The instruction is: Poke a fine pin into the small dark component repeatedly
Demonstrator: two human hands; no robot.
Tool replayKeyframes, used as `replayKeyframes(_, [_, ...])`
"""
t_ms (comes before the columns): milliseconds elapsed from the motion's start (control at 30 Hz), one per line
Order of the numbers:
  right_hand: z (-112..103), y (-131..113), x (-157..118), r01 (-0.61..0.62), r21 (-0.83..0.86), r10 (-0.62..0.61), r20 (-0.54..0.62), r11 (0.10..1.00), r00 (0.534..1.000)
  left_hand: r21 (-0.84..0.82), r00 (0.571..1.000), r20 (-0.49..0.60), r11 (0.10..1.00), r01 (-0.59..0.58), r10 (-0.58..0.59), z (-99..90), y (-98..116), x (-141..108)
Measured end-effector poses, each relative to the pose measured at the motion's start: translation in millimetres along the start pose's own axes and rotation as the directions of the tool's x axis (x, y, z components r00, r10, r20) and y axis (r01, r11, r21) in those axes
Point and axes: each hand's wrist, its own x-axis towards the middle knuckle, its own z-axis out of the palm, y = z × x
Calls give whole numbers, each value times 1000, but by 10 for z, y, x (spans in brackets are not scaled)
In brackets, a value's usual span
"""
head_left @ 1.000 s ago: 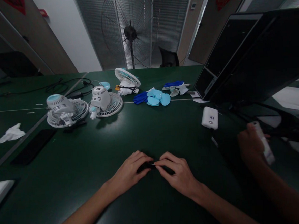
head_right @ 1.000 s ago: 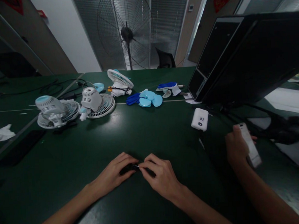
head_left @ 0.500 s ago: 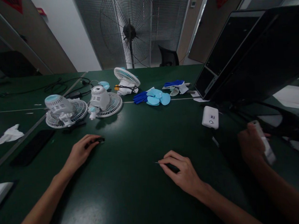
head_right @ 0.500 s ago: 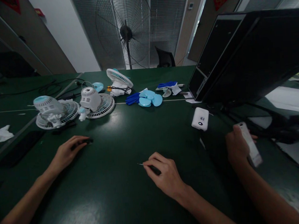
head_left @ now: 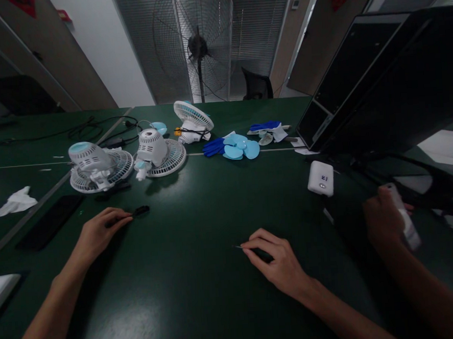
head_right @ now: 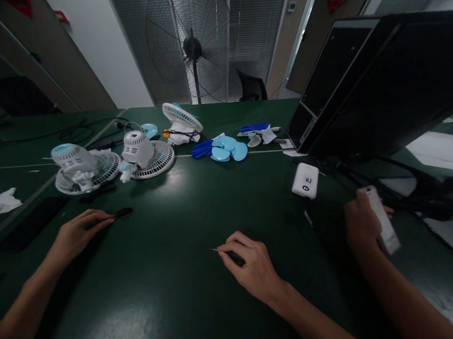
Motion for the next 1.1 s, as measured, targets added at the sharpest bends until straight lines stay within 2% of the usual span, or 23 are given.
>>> replayKeyframes(133, [1,-2,6,5,-11,-5,-10,1000,1000,-9,1000,-10,1000,21,-21,-15,33,-27])
replayKeyframes(267, [3,0,4,8,-16,-8,-7,1000,1000,-62,984,-165,996,62,-71,108,198,-48])
replayKeyframes(333, [7,6,2,6,-14,-6,-3,1000,1000,-81,977,-196,994,70,-85,206,305,-41])
replayKeyframes(500, [14,16,2,-3,-12,3,3,1000,1000,-72,976,-161,988,135,-145,366,444,-10])
replayKeyframes(767, [14,18,0,11,-13,-11,4,1000,1000,-90,970,-168,983,160,-173,352,468,-14])
replayKeyframes(1100, [10,12,-2,12,-13,-13,-2,1000,1000,-183,963,-130,960,211,-236,316,305,-4])
